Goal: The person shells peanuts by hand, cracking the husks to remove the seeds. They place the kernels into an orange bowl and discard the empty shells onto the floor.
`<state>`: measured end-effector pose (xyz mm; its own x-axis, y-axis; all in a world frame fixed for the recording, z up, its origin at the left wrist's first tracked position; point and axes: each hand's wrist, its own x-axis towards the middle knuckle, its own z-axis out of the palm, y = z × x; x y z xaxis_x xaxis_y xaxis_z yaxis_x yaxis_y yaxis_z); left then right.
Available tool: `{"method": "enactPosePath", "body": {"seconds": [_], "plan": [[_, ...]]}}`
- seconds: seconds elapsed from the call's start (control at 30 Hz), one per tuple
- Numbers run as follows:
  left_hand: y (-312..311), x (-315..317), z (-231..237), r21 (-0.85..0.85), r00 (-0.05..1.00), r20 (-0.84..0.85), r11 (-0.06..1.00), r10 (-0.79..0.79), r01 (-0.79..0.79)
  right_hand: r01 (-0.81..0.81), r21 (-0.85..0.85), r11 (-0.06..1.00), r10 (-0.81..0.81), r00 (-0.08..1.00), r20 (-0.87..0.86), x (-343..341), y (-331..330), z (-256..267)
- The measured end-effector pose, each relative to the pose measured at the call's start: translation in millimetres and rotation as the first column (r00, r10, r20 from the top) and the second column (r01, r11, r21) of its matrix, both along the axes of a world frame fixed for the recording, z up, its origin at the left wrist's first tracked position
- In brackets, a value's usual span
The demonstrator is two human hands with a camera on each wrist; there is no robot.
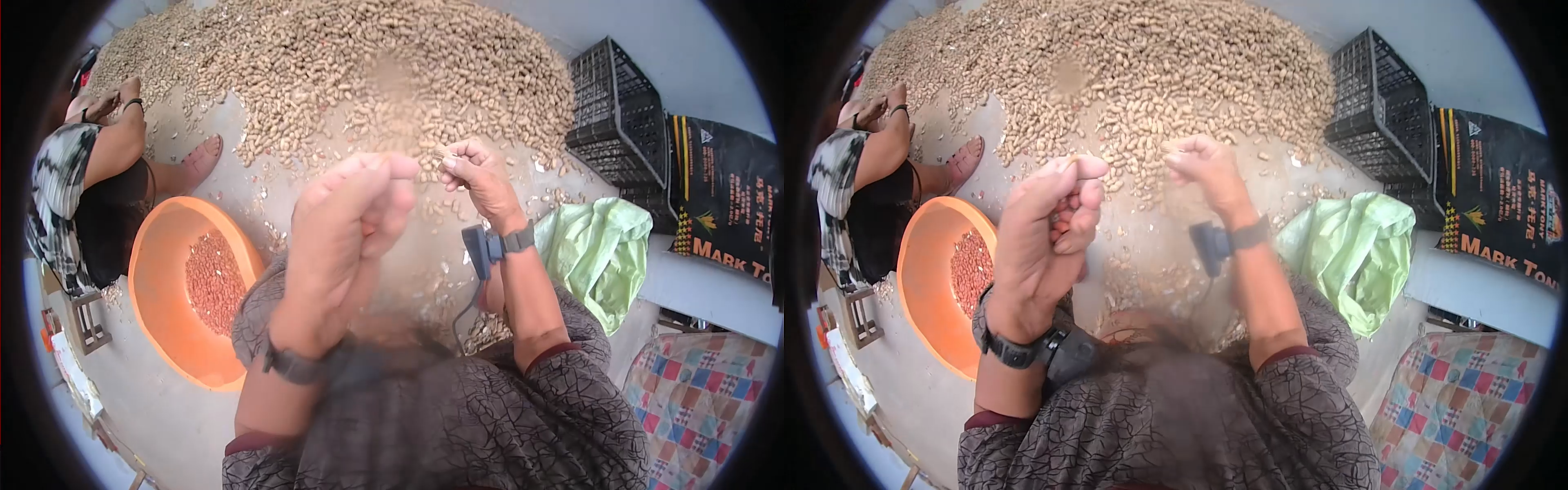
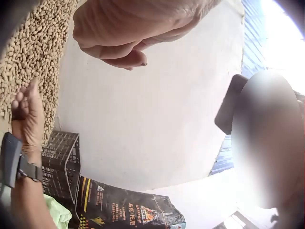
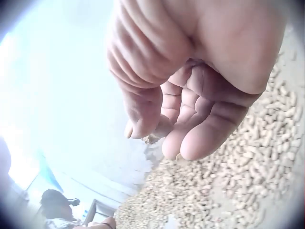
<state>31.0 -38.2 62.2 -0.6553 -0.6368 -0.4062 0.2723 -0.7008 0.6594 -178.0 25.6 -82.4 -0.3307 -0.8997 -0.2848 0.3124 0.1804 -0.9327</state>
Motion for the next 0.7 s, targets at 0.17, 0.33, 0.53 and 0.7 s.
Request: {"method": "enactPosePath", "body": {"seconds": [0.17,0.33,0.53,0.7], "plan": [[6.0,-5.0,-8.1,-0.096,0.995,0.090,0.995,0.043,-0.034,-0.037,-0.143,0.989,0.009,0.982,-0.188,36.3,6.2,106.0],[9.3,-9.8,-16.9,-0.201,0.998,0.060,0.979,-0.031,0.043,-0.079,-0.165,0.983,0.019,0.942,-0.336,57.2,20.8,150.5],[13.1,-3.8,0.4,-0.233,0.974,-0.080,0.954,-0.213,0.189,-0.062,-0.117,0.991,-0.019,0.805,-0.593,62.0,43.0,168.1],[20.3,-7.7,-3.2,-0.321,0.953,-0.051,0.909,-0.298,0.267,-0.044,-0.103,0.994,-0.012,0.873,-0.488,67.9,65.9,171.3]]}}
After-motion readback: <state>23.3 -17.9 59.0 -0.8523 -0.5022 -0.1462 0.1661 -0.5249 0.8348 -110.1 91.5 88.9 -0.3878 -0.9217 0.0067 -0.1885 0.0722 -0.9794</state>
